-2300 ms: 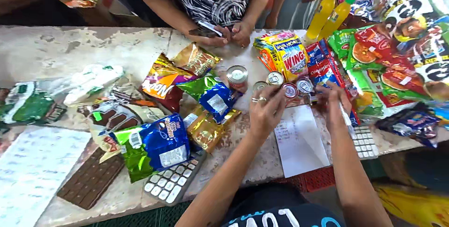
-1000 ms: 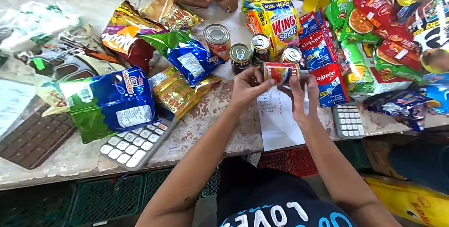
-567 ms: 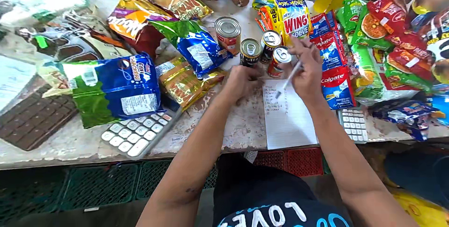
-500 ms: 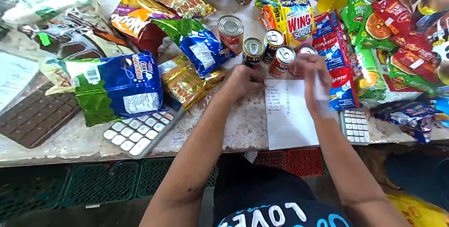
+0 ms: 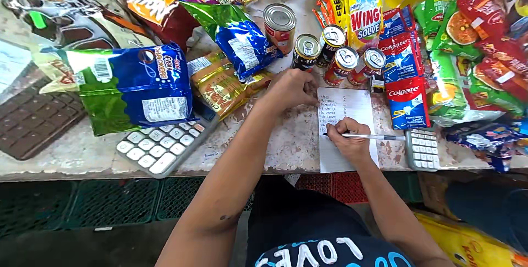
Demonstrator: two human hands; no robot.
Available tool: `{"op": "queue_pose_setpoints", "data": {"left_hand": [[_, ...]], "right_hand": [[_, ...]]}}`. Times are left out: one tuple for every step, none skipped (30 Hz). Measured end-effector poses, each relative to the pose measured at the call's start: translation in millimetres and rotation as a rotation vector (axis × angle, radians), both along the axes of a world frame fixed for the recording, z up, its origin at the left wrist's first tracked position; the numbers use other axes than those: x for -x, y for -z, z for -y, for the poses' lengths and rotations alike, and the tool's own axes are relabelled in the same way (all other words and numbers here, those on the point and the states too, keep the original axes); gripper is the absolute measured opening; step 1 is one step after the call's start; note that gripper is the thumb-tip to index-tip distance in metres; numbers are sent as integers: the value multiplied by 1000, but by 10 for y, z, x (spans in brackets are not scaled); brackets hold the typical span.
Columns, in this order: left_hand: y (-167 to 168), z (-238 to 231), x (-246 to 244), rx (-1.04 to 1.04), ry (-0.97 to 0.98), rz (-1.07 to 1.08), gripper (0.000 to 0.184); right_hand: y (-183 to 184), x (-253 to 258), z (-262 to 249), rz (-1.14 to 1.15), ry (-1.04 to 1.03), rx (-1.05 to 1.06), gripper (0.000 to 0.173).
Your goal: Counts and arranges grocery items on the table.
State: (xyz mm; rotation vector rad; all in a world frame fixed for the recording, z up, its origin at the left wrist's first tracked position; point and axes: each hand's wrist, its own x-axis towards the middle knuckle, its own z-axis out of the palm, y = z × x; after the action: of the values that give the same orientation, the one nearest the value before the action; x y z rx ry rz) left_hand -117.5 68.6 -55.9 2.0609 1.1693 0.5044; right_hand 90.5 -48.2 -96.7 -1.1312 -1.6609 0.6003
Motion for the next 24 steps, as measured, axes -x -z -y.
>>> {"op": "queue_pose_setpoints", "data": {"left_hand": [[3,2,-1,-1,0,4,41],[7,3,-2,-3,-2,7,41],[14,6,-4,-7,-4,12,41],[17,9,-5,-8,-4,16,41],[20,11,-6,-8,-3,19,41],[15,12,-5,-4,-4,17,41],[6,13,-4,3,-4,9,41],[0,21,-5,11,-4,3,41],[-8,27,-8,21,-7,-4,42],[-10,26,-9,25,-10,-8,42],[-7,23,-8,24,-12,-7,42],[-3,18,-7,21,-12,-3,41],[1,14,-5,17,-12,3,41],[2,12,-4,18,-13,4,41],[-3,17,-4,22,-14,-1,40],[-8,24,-6,26,-14,-8,40],[-10,33,-10,26,-15,-11,40],[-14,36,-10,26,-16,-12,39],[-15,29,-10,21,-18,-10,39],[-16,22,-10,18,-17,-6,39],[-16,21,-11,20,-15,-6,38],[-18,26,-10,24,-14,-7,38],[-21,29,-8,23,-12,-10,38],[-27,27,-7,20,-10,-11,38]], "right_hand": [[7,7,-2,17,1,-12,24],[12,18,-3,30,4,-26,24],[16,28,-1,40,7,-41,25],[19,30,5,43,3,-48,25],[16,29,8,39,-11,-46,25],[8,29,6,33,-24,-42,25],[-3,32,5,30,-29,-38,25],[-10,30,6,30,-25,-31,26],[-17,22,2,26,-22,-22,26],[-28,8,-8,19,-18,-16,26],[-42,-6,-15,11,-11,-8,25],[-55,-17,-19,9,-3,1,25],[-66,-19,-20,10,4,6,25],[-72,-9,-15,15,12,4,26],[-69,4,-3,21,18,-1,25],[-58,12,8,27,20,-10,25],[-42,9,13,30,12,-21,26],[-31,-1,10,24,-5,-23,27],[-27,-11,-2,19,-16,-24,27],[-30,-16,-11,19,-16,-25,27],[-33,-15,-9,19,-14,-27,27],[-29,-13,-3,18,-15,-28,28],[-22,-15,-4,17,-17,-31,28],[-23,-17,-7,18,-19,-32,28]]}}
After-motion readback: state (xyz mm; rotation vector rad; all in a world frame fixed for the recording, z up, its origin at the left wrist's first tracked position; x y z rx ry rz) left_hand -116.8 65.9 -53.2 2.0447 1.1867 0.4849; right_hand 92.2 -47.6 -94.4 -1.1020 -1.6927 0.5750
